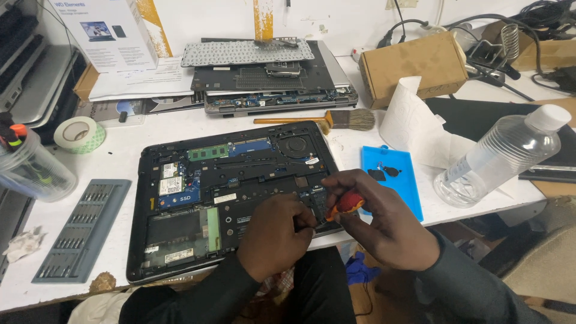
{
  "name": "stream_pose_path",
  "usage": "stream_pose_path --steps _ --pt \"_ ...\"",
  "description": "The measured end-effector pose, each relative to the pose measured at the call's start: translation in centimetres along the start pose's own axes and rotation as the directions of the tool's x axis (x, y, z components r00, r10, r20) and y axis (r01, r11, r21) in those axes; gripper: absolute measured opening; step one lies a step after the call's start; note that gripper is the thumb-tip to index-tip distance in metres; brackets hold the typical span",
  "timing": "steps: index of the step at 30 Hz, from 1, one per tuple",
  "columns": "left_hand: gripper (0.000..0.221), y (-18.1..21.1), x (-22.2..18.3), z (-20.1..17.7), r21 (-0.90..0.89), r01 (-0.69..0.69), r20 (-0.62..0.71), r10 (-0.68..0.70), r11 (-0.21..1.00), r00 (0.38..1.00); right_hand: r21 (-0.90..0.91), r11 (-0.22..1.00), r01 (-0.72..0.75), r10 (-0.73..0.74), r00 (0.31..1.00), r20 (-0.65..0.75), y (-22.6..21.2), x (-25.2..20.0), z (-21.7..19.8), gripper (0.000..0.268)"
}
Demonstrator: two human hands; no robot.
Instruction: Using a precision screwdriver to secure or remove components on a laptop motherboard during a repair.
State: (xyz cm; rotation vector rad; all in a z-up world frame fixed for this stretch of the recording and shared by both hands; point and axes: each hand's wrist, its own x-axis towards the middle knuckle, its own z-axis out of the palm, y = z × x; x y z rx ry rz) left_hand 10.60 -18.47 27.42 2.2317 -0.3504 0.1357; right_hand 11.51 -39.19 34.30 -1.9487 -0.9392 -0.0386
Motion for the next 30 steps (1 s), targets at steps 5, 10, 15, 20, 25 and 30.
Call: stream_pose_path --steps 5,10,15,20,25,30 --pt "0.014 0.3 0.0 0.0 -0.009 -0.005 -0.044 0.005 1.0 0.999 0.01 1.0 -0.004 0.004 0.999 0.045 -0.3 0.2 -0.2 0.037" --pt "0.02 -0.3 0.0 -0.2 -0.037 -0.003 0.027 0.004 0.999 1.0 -0.054 0.998 0.034 -0.032 0.998 0.053 -0.3 0.2 -0.2 0.033" --pt "0.016 -0.4 0.1 -0.3 -0.04 -0.041 0.021 0.042 0.998 0.999 -0.055 0.994 0.099 -0.092 0.988 0.12 -1.1 0.8 -0.3 0.03" --pt "0.013 -0.5 -0.1 -0.1 -0.014 -0.022 0.02 0.022 1.0 1.0 -0.065 0.989 0.133 -0.121 0.98 0.156 -1.3 1.2 -0.3 0.029" --pt "0.018 -0.4 -0.1 -0.1 -0.082 -0.161 -0.038 0.158 0.983 0.987 -0.059 0.99 0.129 -0.12 0.983 0.137 -1.2 1.0 -0.2 0.03" --pt "0.014 -0.9 -0.1 0.1 -0.025 -0.037 0.007 0.037 0.999 0.999 -0.039 0.992 0.119 -0.114 0.985 0.129 -1.1 1.0 -0.1 0.029"
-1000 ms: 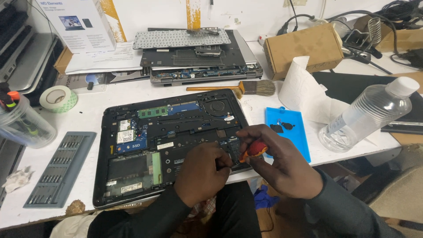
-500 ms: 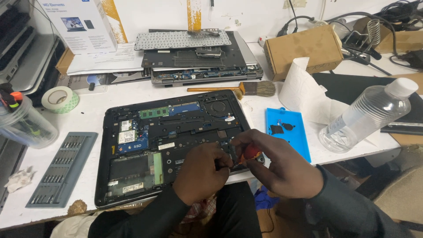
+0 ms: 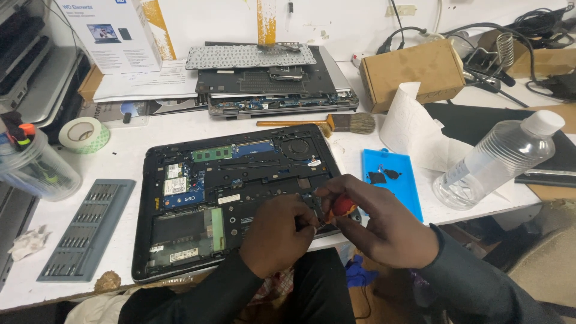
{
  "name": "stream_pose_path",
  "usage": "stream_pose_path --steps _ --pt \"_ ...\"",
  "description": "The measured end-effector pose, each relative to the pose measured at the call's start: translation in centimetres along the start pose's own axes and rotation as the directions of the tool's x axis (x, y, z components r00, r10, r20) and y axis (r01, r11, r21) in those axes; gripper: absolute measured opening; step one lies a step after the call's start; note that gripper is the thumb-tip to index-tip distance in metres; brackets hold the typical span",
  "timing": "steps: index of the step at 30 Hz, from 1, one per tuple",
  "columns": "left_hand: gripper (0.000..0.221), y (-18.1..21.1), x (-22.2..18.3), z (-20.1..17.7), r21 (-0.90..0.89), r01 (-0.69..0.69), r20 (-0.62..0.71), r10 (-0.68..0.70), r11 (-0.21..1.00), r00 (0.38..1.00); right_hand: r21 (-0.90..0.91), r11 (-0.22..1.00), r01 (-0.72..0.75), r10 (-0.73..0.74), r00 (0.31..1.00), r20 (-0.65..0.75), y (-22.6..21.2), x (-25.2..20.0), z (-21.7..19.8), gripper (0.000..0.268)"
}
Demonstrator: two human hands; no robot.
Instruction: Using a precision screwdriver to secure or remove components on a laptop motherboard during a repair.
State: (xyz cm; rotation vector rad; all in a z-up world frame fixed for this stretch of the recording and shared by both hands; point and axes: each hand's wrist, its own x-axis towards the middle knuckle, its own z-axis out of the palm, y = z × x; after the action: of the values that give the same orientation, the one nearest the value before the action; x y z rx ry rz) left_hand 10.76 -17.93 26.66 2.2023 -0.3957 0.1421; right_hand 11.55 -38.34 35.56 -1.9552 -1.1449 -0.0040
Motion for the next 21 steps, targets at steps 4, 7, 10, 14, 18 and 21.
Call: stream_pose_path --steps 4,7,10,14,18,21 --pt "0.014 0.19 0.11 -0.06 -0.014 -0.062 -0.069 0.061 0.998 0.996 -0.003 1.0 -0.023 0.023 1.0 -0.005 -0.16 0.16 0.0 0.03" --pt "0.011 0.64 0.06 -0.36 -0.001 0.012 -0.022 -0.012 1.0 1.0 0.007 0.999 -0.049 0.049 0.999 0.01 -0.04 -0.01 0.03 0.032" --pt "0.012 0.03 0.12 -0.12 0.021 -0.078 -0.048 0.079 0.997 0.996 0.005 0.999 -0.038 0.038 0.999 0.011 -0.13 -0.01 0.14 0.031" --pt "0.012 -0.12 0.23 -0.04 0.034 -0.103 -0.061 0.105 0.994 0.993 0.018 0.998 -0.059 0.059 0.998 0.003 0.25 0.0 0.25 0.03" --pt "0.011 0.37 0.12 -0.25 0.021 -0.085 -0.033 0.086 0.996 0.996 0.01 0.999 -0.049 0.049 0.999 -0.021 0.63 -0.15 0.23 0.032" --pt "0.012 0.15 0.14 0.19 0.018 -0.087 -0.057 0.088 0.996 0.995 0.02 0.998 -0.051 0.052 0.997 -0.049 0.54 -0.3 0.11 0.032"
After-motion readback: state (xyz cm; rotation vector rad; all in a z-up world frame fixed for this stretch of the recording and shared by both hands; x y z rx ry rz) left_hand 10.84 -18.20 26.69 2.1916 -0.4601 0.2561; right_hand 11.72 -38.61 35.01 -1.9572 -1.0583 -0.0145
